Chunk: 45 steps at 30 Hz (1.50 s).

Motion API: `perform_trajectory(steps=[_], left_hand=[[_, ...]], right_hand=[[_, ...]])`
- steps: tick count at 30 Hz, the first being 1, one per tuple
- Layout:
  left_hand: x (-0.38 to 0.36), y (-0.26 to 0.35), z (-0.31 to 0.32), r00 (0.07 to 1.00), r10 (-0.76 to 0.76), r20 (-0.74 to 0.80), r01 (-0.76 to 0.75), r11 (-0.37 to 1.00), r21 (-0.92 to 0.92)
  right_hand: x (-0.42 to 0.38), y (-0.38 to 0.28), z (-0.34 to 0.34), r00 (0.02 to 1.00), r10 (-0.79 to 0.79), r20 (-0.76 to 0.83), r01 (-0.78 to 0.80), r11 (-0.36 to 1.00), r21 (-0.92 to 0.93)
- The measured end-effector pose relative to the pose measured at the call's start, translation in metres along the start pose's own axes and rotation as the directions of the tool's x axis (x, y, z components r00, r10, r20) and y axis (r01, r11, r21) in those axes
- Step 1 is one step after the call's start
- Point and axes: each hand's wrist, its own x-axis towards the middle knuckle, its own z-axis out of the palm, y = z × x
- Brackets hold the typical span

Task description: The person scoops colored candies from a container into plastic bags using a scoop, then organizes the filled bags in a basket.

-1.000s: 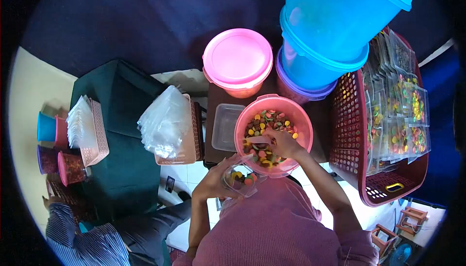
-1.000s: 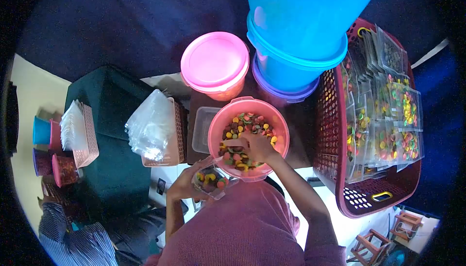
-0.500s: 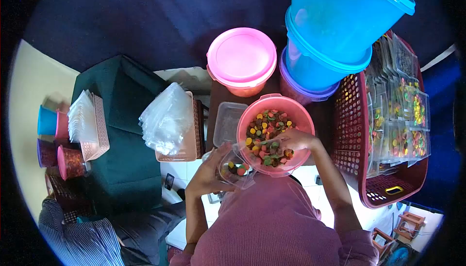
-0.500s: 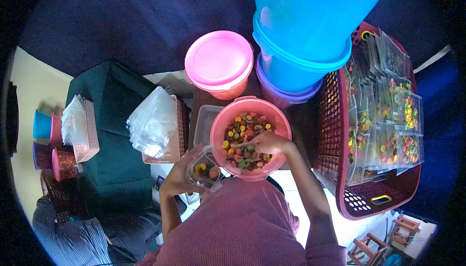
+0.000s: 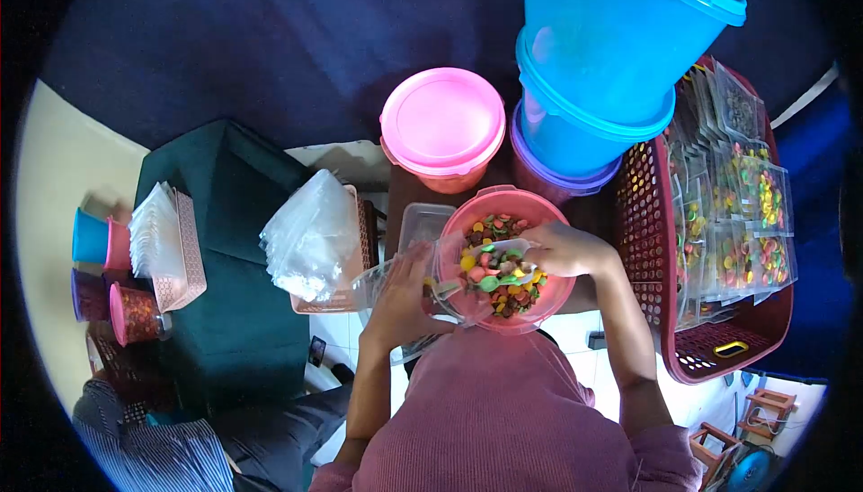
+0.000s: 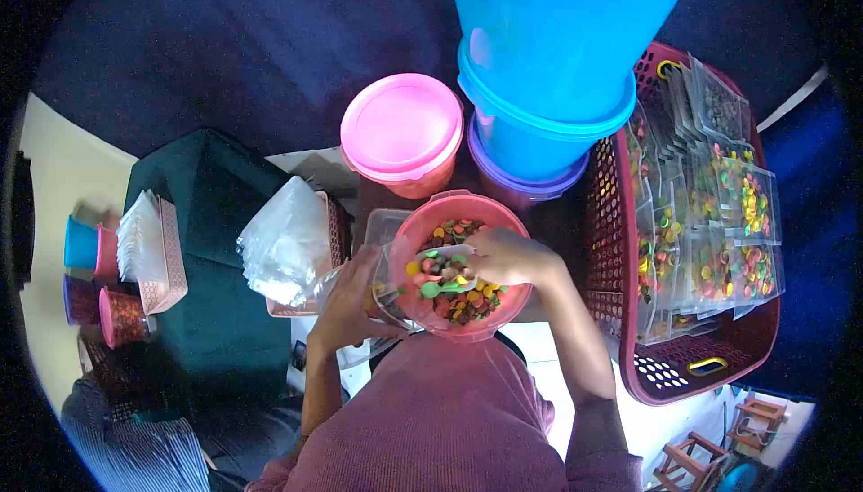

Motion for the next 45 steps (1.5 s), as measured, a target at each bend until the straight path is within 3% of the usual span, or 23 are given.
perform_trajectory(steps=[1,4,5,6,8,10,12,16,18,22,25,26,28,29,32,35,38,40,43,45], left_hand=[[0.004,0.004,0.002,0.999,0.045,-0.007,-0.045,0.999,0.007],[0.014,0.013,0.006,0.997,0.070,-0.022,-0.072,0.994,-0.086],[0.015,0.013,0.009,0.995,0.085,-0.055,-0.092,0.984,-0.149],[0.016,0.013,0.009,0.995,0.088,-0.052,-0.095,0.984,-0.150],[0.018,0.012,0.007,0.990,0.080,-0.119,-0.101,0.978,-0.183],[0.018,0.013,0.005,0.991,0.059,-0.124,-0.086,0.970,-0.227],[0.016,0.012,0.004,0.991,0.013,-0.136,-0.048,0.966,-0.254],[0.013,0.005,0.006,0.986,0.004,-0.165,-0.049,0.962,-0.270],[0.011,0.001,0.003,0.978,0.099,-0.185,-0.132,0.976,-0.175],[0.007,-0.010,0.002,0.964,0.165,-0.209,-0.200,0.968,-0.155],[-0.002,-0.017,0.003,0.957,0.022,-0.288,-0.137,0.913,-0.385],[-0.002,-0.019,0.003,0.958,0.021,-0.284,-0.134,0.913,-0.384],[-0.005,-0.021,0.002,0.950,0.003,-0.312,-0.136,0.903,-0.407],[-0.008,-0.021,0.000,0.959,-0.009,-0.283,-0.113,0.904,-0.412],[-0.011,-0.026,0.003,0.957,-0.046,-0.285,-0.107,0.861,-0.497],[-0.015,-0.028,0.002,0.956,-0.044,-0.291,-0.109,0.866,-0.488],[-0.018,-0.027,-0.001,0.955,-0.049,-0.291,-0.102,0.870,-0.483],[-0.019,-0.026,0.000,0.953,-0.049,-0.298,-0.101,0.877,-0.469],[-0.021,-0.027,0.000,0.948,-0.050,-0.315,-0.106,0.883,-0.458],[-0.024,-0.029,0.002,0.950,-0.063,-0.306,-0.102,0.863,-0.495]], right_hand=[[0.000,-0.006,0.000,0.999,-0.043,0.024,0.045,0.991,-0.128],[-0.006,-0.033,0.008,0.994,-0.110,-0.027,0.104,0.982,-0.158],[-0.008,-0.032,0.018,0.943,-0.265,-0.203,0.250,0.963,-0.096],[-0.011,-0.035,0.021,0.943,-0.263,-0.205,0.248,0.964,-0.096],[-0.017,-0.045,0.021,0.871,-0.349,-0.345,0.185,0.884,-0.428],[-0.017,-0.046,0.024,0.825,-0.426,-0.371,0.242,0.860,-0.449],[-0.015,-0.043,0.032,0.641,-0.644,-0.418,0.332,0.723,-0.606],[-0.022,-0.039,0.032,0.544,-0.699,-0.463,0.364,0.694,-0.621],[-0.034,-0.047,0.024,0.528,-0.693,-0.492,0.312,0.696,-0.646],[-0.057,-0.050,0.007,0.458,-0.602,-0.654,0.077,0.760,-0.645],[-0.057,-0.043,0.004,0.455,-0.501,-0.737,-0.006,0.825,-0.565],[-0.054,-0.039,0.006,0.455,-0.497,-0.739,-0.007,0.828,-0.561],[-0.045,-0.023,0.013,0.681,-0.277,-0.678,-0.199,0.821,-0.536],[-0.036,-0.009,0.021,0.720,-0.310,-0.621,-0.180,0.780,-0.599],[-0.002,0.018,0.043,0.859,-0.124,-0.497,-0.226,0.780,-0.584],[0.033,0.045,0.064,0.805,-0.248,-0.539,-0.187,0.756,-0.627],[0.052,0.053,0.072,0.771,-0.265,-0.579,-0.174,0.787,-0.591],[0.058,0.057,0.077,0.726,-0.347,-0.594,-0.204,0.716,-0.667],[0.052,0.048,0.072,0.785,-0.294,-0.545,-0.174,0.739,-0.650],[0.040,0.038,0.064,0.859,-0.104,-0.501,-0.312,0.670,-0.674]])
